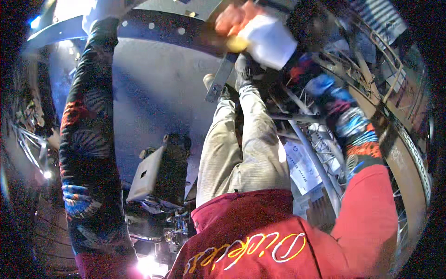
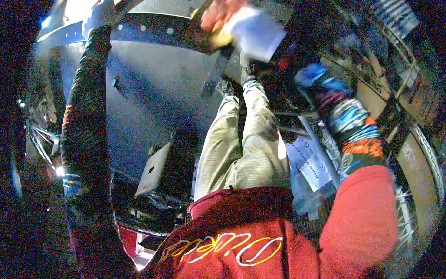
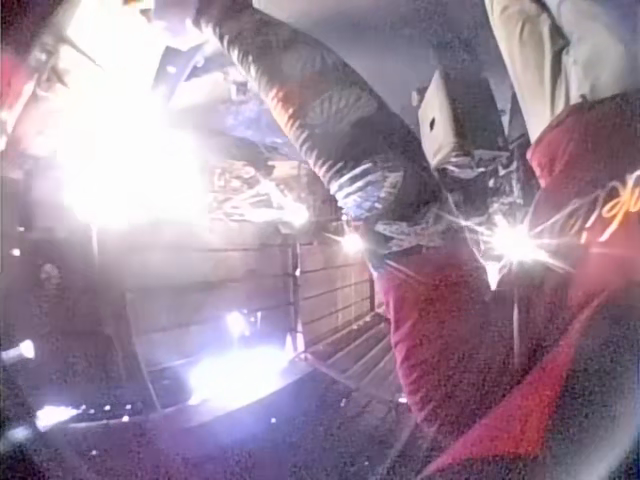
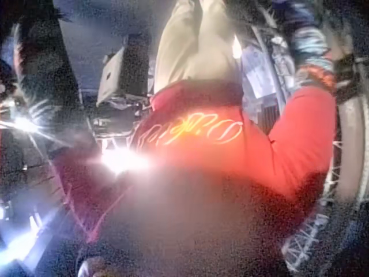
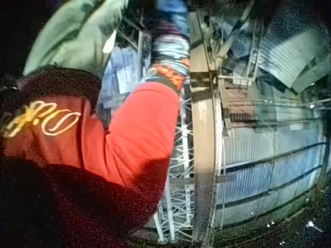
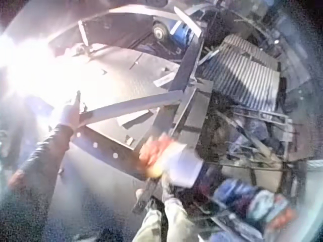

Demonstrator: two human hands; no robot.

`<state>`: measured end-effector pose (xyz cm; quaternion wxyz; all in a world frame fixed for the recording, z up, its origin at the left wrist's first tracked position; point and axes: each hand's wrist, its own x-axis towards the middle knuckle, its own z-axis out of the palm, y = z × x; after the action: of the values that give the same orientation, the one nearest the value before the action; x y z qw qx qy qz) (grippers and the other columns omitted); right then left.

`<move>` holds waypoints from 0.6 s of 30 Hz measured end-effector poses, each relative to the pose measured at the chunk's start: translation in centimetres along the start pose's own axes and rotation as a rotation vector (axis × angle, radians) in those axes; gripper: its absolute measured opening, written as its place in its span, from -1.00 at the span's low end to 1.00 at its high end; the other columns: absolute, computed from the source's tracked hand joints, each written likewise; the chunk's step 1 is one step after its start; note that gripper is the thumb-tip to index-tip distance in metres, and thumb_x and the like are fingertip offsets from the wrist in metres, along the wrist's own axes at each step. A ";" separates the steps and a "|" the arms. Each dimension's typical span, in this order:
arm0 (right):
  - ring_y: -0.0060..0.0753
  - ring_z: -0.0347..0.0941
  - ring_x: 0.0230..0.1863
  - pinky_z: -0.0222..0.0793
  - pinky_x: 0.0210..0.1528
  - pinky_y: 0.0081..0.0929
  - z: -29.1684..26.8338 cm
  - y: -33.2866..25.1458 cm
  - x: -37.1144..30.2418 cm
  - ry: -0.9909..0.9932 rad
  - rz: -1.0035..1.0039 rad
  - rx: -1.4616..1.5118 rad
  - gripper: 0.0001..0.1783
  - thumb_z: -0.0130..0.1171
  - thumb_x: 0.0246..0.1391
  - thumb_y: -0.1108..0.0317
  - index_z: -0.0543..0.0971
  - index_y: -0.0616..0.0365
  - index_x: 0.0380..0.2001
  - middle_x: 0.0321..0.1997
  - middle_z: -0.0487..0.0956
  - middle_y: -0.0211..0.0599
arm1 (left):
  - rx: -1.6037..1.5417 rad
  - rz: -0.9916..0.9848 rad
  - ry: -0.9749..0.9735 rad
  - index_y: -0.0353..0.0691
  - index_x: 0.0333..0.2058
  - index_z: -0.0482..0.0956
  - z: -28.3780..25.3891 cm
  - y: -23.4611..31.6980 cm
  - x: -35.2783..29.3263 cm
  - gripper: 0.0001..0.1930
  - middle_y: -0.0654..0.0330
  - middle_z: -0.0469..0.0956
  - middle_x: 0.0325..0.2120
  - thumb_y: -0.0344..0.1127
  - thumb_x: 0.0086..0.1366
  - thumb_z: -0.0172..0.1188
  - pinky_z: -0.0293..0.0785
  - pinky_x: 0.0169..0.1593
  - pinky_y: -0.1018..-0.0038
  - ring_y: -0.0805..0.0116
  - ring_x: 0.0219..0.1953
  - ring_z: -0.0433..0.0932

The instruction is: Assembling a metal structure by positioning and attaching metal plates and brackets to a frame.

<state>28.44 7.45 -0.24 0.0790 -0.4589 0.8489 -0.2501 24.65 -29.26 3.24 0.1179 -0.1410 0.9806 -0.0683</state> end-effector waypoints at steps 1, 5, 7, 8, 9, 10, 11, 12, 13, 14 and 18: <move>-0.15 0.55 -0.23 0.43 -0.07 -0.16 -1.9 1.4 0.0 -0.143 0.199 -0.056 -0.85 0.15 -0.11 0.30 0.53 0.14 -0.48 -0.30 0.60 -0.15 | -0.011 0.010 0.001 -0.23 0.38 -0.08 -1.1 0.9 -0.2 0.00 -0.08 0.52 0.00 0.19 0.18 0.22 0.43 0.07 0.17 -0.02 -0.01 0.54; -0.09 0.48 -0.42 0.40 -0.34 -0.15 1.2 -4.4 0.5 -0.042 0.170 -0.286 -0.84 0.24 -0.27 0.30 0.53 0.10 -0.56 -0.53 0.50 -0.15 | 0.107 0.001 0.060 -0.22 0.39 -0.08 2.8 -2.7 0.8 -0.01 -0.10 0.53 -0.03 0.17 0.19 0.23 0.47 0.03 0.22 -0.01 -0.05 0.56; -0.11 0.57 -0.33 0.49 -0.23 -0.24 5.4 -7.2 0.2 -0.443 -0.142 -0.077 -0.83 0.04 0.03 0.34 0.58 0.17 -0.44 -0.39 0.63 -0.19 | 0.084 0.156 0.293 -0.23 0.38 -0.07 8.9 -8.4 4.4 0.01 -0.07 0.54 -0.04 0.14 0.15 0.29 0.47 0.03 0.24 -0.01 -0.05 0.56; -0.11 0.57 -0.33 0.49 -0.23 -0.24 5.4 -6.4 0.3 -0.443 -0.129 -0.084 -0.83 0.04 0.03 0.34 0.58 0.17 -0.44 -0.39 0.63 -0.19 | 0.076 0.167 0.297 -0.23 0.38 -0.07 8.8 -7.3 4.1 0.01 -0.07 0.54 -0.04 0.14 0.15 0.29 0.47 0.03 0.24 -0.01 -0.05 0.56; -0.10 0.58 -0.27 0.49 -0.15 -0.22 3.9 -5.0 0.2 -0.260 -0.169 -0.029 -0.83 0.04 0.05 0.35 0.58 0.17 -0.37 -0.34 0.63 -0.17 | 0.051 0.153 0.234 -0.22 0.39 -0.07 7.4 -4.6 3.1 0.03 -0.07 0.50 0.02 0.10 0.12 0.32 0.45 0.08 0.24 0.00 -0.04 0.56; -0.10 0.59 -0.20 0.49 -0.07 -0.20 2.2 -3.8 0.5 -0.069 -0.230 0.033 -0.82 0.05 0.08 0.37 0.58 0.16 -0.30 -0.29 0.64 -0.14 | 0.046 0.125 0.170 -0.22 0.39 -0.08 5.2 -3.0 1.0 0.05 -0.06 0.46 0.08 0.06 0.10 0.36 0.42 0.13 0.25 0.00 -0.02 0.55; -0.09 0.59 -0.14 0.50 0.01 -0.18 -0.8 -1.9 0.4 0.121 -0.274 0.060 -0.80 0.05 0.10 0.38 0.58 0.16 -0.23 -0.24 0.64 -0.12 | 0.017 0.120 0.121 -0.21 0.39 -0.08 2.7 -0.4 0.9 0.07 -0.05 0.42 0.14 0.02 0.07 0.40 0.40 0.17 0.26 0.01 -0.01 0.55; -0.09 0.60 -0.11 0.49 0.03 -0.15 -2.5 1.3 0.6 0.021 -0.165 0.313 -0.74 0.07 0.08 0.42 0.58 0.17 -0.15 -0.18 0.64 -0.08 | -0.029 0.141 0.014 0.09 0.41 -0.06 1.5 1.0 1.3 -0.06 -0.02 0.35 0.20 0.14 0.18 0.28 0.36 0.21 0.01 -0.05 0.07 0.52; -0.09 0.61 -0.18 0.50 -0.01 -0.20 -2.0 -0.1 3.1 -0.033 0.116 0.119 -0.75 0.09 0.07 0.42 0.59 0.17 -0.17 -0.26 0.63 -0.09 | 0.060 0.090 -0.014 0.09 0.41 -0.06 0.3 -3.0 -0.1 -0.06 -0.02 0.35 0.20 0.14 0.18 0.28 0.36 0.21 0.01 -0.05 0.07 0.52; -0.11 0.59 -0.31 0.48 -0.19 -0.25 -2.6 2.1 1.5 0.159 0.130 0.045 -0.79 0.13 -0.05 0.41 0.62 0.15 -0.29 -0.35 0.64 -0.14 | -0.228 -0.091 -0.020 0.04 0.26 0.23 -0.1 0.0 1.4 -0.31 -0.01 0.48 0.06 0.26 0.25 0.01 0.37 0.15 0.17 0.03 0.03 0.54; -0.07 0.53 -0.32 0.48 -0.25 -0.22 1.5 -5.6 1.9 0.047 -0.055 -0.059 -0.80 0.21 -0.21 0.36 0.64 0.07 -0.40 -0.43 0.60 -0.25 | -0.322 -0.266 -0.044 0.07 0.15 0.39 0.1 -1.5 -0.4 -0.50 0.02 0.54 0.04 0.16 0.41 -0.23 0.40 0.11 0.15 -0.02 0.03 0.55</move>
<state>32.06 2.81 1.41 0.0384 -0.4783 0.8446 -0.2377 25.44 -30.61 3.52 0.1054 -0.2875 0.9488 0.0775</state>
